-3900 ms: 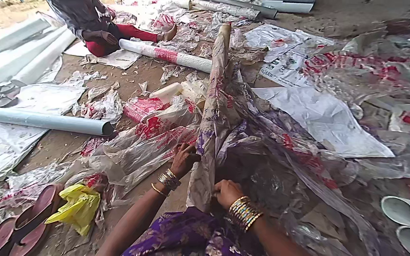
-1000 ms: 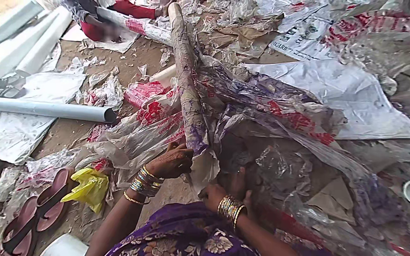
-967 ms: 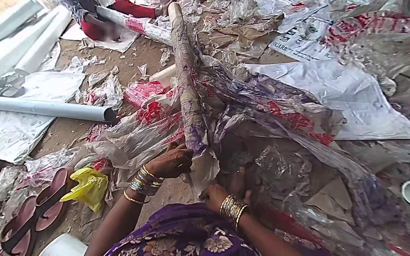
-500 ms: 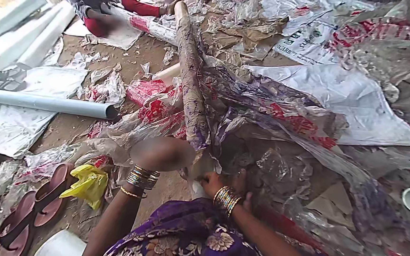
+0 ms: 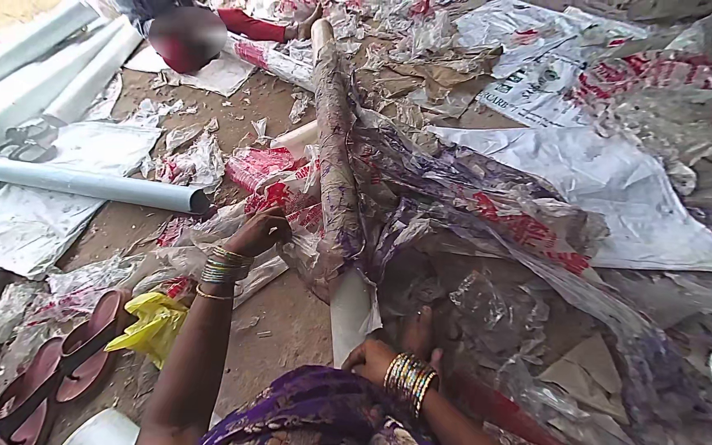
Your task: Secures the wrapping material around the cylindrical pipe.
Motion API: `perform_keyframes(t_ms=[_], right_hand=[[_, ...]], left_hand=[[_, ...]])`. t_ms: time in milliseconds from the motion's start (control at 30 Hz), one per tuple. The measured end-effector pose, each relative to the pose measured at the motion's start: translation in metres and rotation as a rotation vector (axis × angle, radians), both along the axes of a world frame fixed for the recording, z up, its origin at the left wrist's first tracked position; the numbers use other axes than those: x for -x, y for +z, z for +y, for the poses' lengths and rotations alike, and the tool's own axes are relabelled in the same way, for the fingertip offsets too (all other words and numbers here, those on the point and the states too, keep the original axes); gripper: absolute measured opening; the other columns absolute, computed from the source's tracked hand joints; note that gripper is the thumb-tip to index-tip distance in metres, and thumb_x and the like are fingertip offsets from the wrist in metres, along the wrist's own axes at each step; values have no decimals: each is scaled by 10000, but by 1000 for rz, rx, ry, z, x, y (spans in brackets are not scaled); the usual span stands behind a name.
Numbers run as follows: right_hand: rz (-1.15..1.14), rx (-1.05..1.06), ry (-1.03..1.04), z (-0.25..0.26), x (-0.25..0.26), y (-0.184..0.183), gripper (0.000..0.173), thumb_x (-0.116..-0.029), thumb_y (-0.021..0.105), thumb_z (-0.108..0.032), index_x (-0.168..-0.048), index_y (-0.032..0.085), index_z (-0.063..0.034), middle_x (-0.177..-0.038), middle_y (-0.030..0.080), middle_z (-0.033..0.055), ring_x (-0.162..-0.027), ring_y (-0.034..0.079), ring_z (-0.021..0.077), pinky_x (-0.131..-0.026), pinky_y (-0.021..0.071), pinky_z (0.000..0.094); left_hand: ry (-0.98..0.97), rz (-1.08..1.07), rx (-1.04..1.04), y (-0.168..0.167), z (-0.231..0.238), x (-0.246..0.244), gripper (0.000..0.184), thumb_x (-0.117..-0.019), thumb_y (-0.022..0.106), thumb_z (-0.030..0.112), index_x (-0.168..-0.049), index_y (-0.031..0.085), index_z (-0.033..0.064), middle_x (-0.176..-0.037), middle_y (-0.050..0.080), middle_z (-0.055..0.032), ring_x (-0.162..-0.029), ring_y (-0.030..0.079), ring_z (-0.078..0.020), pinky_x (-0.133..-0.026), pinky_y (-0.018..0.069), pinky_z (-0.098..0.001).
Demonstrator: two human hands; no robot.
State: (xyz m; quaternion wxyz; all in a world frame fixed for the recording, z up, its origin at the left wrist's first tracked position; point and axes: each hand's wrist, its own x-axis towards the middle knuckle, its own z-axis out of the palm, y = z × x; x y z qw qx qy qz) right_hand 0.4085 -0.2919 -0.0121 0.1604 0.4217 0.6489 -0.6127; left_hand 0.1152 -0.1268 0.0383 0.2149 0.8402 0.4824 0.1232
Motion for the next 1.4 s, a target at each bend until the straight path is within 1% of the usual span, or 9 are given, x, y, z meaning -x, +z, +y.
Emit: perform_keyframes(t_ms=[167, 333, 433, 567, 700, 800, 967, 1167, 1400], right_hand=[[-111, -159, -308, 14, -21, 28, 392, -1065, 519, -144, -1441, 591, -61, -1247, 688, 227, -1171, 650, 365, -1050, 456, 544], [-161, -309, -488, 43, -60, 56, 267, -1060, 561, -143, -1254, 682, -6, -1147, 699, 221, -1064, 667, 345, -972, 489, 537], [-173, -333, -561, 50, -65, 66, 270, -1068, 541, -134, -1266, 651, 11, -1118, 693, 221, -973, 686, 330, -918, 526, 504], [-167, -325, -691, 54, -47, 60, 306, -1101, 487, -187, -1311, 573, 18, -1079, 692, 214, -905, 707, 310, -870, 557, 468], [-141, -431, -770, 55, -13, 47, 495, -970, 739, -264, -1289, 575, 78, -1195, 663, 282, -1113, 655, 376, -1000, 492, 499], [-158, -522, -752, 65, 15, 27, 591, -889, 822, -284, -1290, 589, 82, -1217, 662, 287, -1137, 656, 383, -1021, 491, 500], [-251, -625, -637, 89, 37, 12, 418, -945, 715, -123, -1297, 640, 90, -1364, 589, 297, -1290, 584, 395, -1109, 448, 479], [-275, -639, -585, 98, 17, 6, 280, -1014, 596, -80, -1221, 686, 85, -1315, 640, 274, -1267, 605, 399, -1080, 450, 535], [-386, -571, -799, 91, -22, -22, 332, -1026, 620, -124, -1264, 652, 105, -1316, 629, 307, -1283, 594, 411, -1110, 436, 511]], left_hand=[[186, 139, 91, 30, -8, -13, 233, -1010, 647, 178, -1211, 715, 82, -1250, 673, -159, -1263, 553, -415, -1032, 313, -743], [-48, 163, 134, 61, -16, -82, 307, -1025, 624, 260, -1255, 685, 67, -1259, 671, -156, -1252, 582, -366, -1044, 395, -637], [-142, 427, 304, 48, -23, -124, 449, -984, 679, 342, -1314, 636, 39, -1315, 633, -218, -1303, 534, -424, -1096, 326, -669], [-59, 703, 375, 6, -22, -136, 681, -934, 728, 418, -1426, 529, -9, -1471, 500, -289, -1417, 395, -506, -1154, 235, -707], [-89, 627, 370, -10, -17, -121, 407, -1016, 613, 327, -1197, 676, -33, -1265, 660, -256, -1279, 559, -450, -1136, 296, -663], [-133, 568, 395, -3, -17, -117, 406, -1048, 547, 353, -1149, 694, -11, -1229, 679, -235, -1250, 584, -429, -1125, 302, -669], [-221, 503, 385, 4, -14, -121, 396, -1047, 535, 345, -1157, 702, 3, -1227, 687, -218, -1252, 586, -409, -1148, 258, -670], [-324, 441, 394, -1, -4, -120, 385, -1047, 552, 331, -1117, 709, -12, -1183, 695, -228, -1221, 599, -412, -1128, 282, -661], [-67, 287, 540, 0, 28, -51, 354, -1039, 585, 235, -1123, 678, -96, -1163, 658, -309, -1167, 597, -454, -1029, 389, -649]])
